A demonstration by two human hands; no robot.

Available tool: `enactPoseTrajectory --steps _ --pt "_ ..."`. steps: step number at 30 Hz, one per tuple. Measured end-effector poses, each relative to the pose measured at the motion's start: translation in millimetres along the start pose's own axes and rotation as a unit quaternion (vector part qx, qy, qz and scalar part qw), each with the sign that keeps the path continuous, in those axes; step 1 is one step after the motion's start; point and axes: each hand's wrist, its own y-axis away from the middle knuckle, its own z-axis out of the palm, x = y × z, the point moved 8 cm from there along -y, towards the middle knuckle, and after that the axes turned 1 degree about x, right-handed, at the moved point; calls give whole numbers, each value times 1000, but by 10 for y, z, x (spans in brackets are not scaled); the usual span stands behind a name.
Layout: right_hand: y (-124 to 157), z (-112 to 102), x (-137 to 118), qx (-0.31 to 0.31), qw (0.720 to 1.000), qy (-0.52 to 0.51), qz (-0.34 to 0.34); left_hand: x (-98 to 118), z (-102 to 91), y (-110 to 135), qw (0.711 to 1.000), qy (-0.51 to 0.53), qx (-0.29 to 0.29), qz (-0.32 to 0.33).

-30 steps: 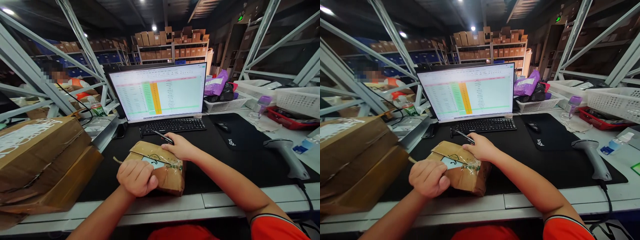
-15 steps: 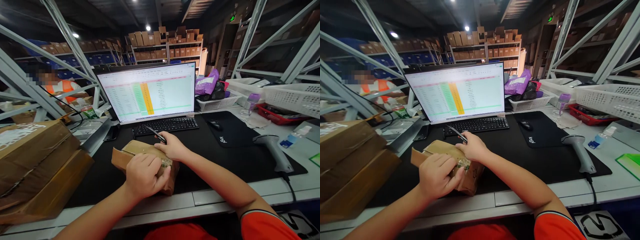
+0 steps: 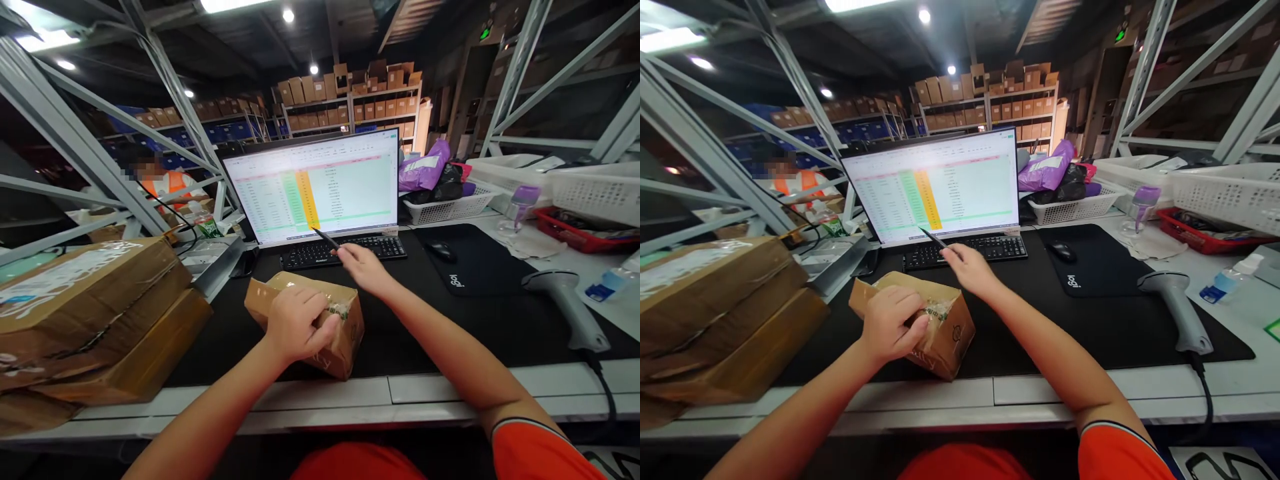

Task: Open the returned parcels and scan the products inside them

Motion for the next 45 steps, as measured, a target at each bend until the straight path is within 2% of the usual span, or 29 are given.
enactPoseTrajectory --steps 2,4,7,10,13,18,23,26,31,35,38,42,43,45 --pt "34 -327 -94 -65 995 73 -25 -94 -20 -13 999 39 -23 -8" --pt "195 -585 -239 -165 974 154 -28 -227 -84 9 996 77 -31 -20" --pt "527 -766 -560 -264 945 187 -49 -482 -196 81 993 105 -14 -47" --pt "745 -636 -804 -304 920 224 -102 -728 -217 172 992 91 -2 -88" --pt "752 -458 -834 -300 909 264 -119 -849 -129 250 990 72 -27 -119" --pt "726 -341 -771 -353 898 231 -122 -841 -94 306 988 77 -31 -131" --pt "775 -300 -818 -369 889 245 -116 -706 -109 296 993 71 -35 -83" --pt "816 -234 -836 -380 882 256 -105 -680 -113 301 994 73 -27 -75" --pt "867 -177 -857 -362 884 275 -103 -666 -123 323 995 71 -9 -66" --pt "892 -290 -781 -301 886 344 -74 -637 -182 329 995 75 33 -53" --pt "853 -519 -625 -247 880 403 -44 -614 -227 335 994 81 61 -44" --pt "650 -1070 -271 -118 834 533 82 -594 -300 424 991 78 107 -38" --pt "591 -1159 -210 -100 833 535 99 -592 -326 468 989 69 127 -38" --pt "452 -1196 -129 -91 859 495 93 -591 -365 564 984 38 171 -41"
